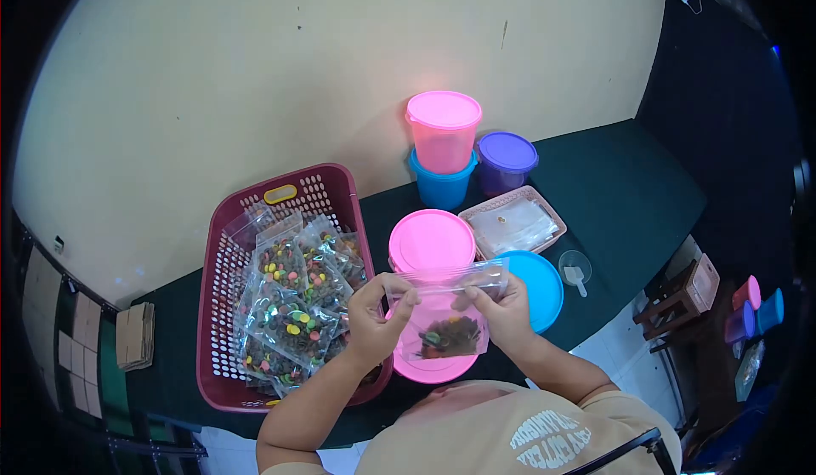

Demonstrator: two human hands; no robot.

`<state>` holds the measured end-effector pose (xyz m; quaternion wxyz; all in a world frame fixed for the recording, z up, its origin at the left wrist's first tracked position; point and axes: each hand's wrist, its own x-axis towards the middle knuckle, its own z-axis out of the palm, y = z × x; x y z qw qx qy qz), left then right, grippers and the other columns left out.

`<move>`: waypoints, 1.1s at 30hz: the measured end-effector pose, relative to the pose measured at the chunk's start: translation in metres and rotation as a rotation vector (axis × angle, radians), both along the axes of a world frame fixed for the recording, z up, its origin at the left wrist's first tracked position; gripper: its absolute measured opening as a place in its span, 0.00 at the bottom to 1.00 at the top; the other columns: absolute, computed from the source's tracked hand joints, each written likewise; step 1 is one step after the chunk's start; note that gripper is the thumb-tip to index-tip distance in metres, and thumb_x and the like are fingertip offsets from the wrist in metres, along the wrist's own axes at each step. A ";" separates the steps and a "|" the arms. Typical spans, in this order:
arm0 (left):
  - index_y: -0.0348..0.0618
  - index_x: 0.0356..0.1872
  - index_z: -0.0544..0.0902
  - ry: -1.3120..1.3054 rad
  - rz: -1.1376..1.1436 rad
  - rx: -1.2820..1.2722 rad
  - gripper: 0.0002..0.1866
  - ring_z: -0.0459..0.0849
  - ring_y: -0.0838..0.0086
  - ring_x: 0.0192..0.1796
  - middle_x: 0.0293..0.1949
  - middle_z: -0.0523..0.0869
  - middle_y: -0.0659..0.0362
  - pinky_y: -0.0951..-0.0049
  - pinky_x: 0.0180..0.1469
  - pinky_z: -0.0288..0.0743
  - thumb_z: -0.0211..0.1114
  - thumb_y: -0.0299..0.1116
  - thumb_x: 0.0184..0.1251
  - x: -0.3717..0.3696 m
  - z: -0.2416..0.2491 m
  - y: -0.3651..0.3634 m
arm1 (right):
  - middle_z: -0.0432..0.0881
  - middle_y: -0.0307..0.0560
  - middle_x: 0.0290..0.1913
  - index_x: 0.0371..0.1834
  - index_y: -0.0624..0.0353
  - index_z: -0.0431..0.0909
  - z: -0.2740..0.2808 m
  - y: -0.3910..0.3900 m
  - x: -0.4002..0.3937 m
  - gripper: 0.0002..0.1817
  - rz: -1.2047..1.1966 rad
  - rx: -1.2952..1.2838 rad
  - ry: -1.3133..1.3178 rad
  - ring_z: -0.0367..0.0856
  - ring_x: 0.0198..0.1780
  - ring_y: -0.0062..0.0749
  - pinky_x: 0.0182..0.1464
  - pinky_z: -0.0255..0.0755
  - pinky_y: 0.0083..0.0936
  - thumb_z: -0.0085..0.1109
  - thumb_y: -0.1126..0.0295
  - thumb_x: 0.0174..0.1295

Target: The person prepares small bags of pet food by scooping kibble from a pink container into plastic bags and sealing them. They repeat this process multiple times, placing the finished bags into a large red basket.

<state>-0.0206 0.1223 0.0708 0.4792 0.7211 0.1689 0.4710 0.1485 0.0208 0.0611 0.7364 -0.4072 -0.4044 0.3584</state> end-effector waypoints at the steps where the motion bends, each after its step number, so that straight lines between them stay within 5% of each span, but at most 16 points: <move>1: 0.38 0.33 0.80 -0.021 -0.033 -0.058 0.04 0.79 0.78 0.35 0.30 0.82 0.59 0.77 0.41 0.71 0.66 0.26 0.63 0.001 -0.002 0.001 | 0.84 0.49 0.36 0.38 0.65 0.78 -0.001 0.000 0.000 0.03 -0.002 0.002 -0.001 0.86 0.35 0.31 0.40 0.81 0.28 0.59 0.79 0.62; 9: 0.36 0.38 0.83 0.082 -0.155 0.075 0.06 0.80 0.75 0.42 0.37 0.83 0.58 0.74 0.48 0.72 0.68 0.26 0.62 0.004 -0.003 0.003 | 0.84 0.49 0.38 0.41 0.68 0.79 0.003 -0.001 -0.007 0.07 0.075 -0.035 -0.040 0.86 0.39 0.30 0.41 0.83 0.26 0.61 0.78 0.62; 11: 0.36 0.37 0.86 0.047 -0.142 -0.067 0.07 0.81 0.70 0.46 0.36 0.86 0.56 0.71 0.52 0.71 0.70 0.28 0.60 0.005 -0.005 0.000 | 0.85 0.50 0.39 0.43 0.70 0.80 0.003 -0.001 -0.006 0.09 0.097 -0.021 -0.031 0.85 0.40 0.27 0.42 0.83 0.24 0.62 0.77 0.62; 33: 0.37 0.35 0.84 0.081 0.016 0.003 0.03 0.79 0.72 0.40 0.35 0.83 0.56 0.74 0.46 0.72 0.67 0.24 0.61 0.013 -0.017 -0.010 | 0.85 0.45 0.42 0.42 0.66 0.82 -0.003 0.005 -0.015 0.07 0.049 -0.074 -0.127 0.82 0.40 0.20 0.37 0.79 0.16 0.62 0.77 0.61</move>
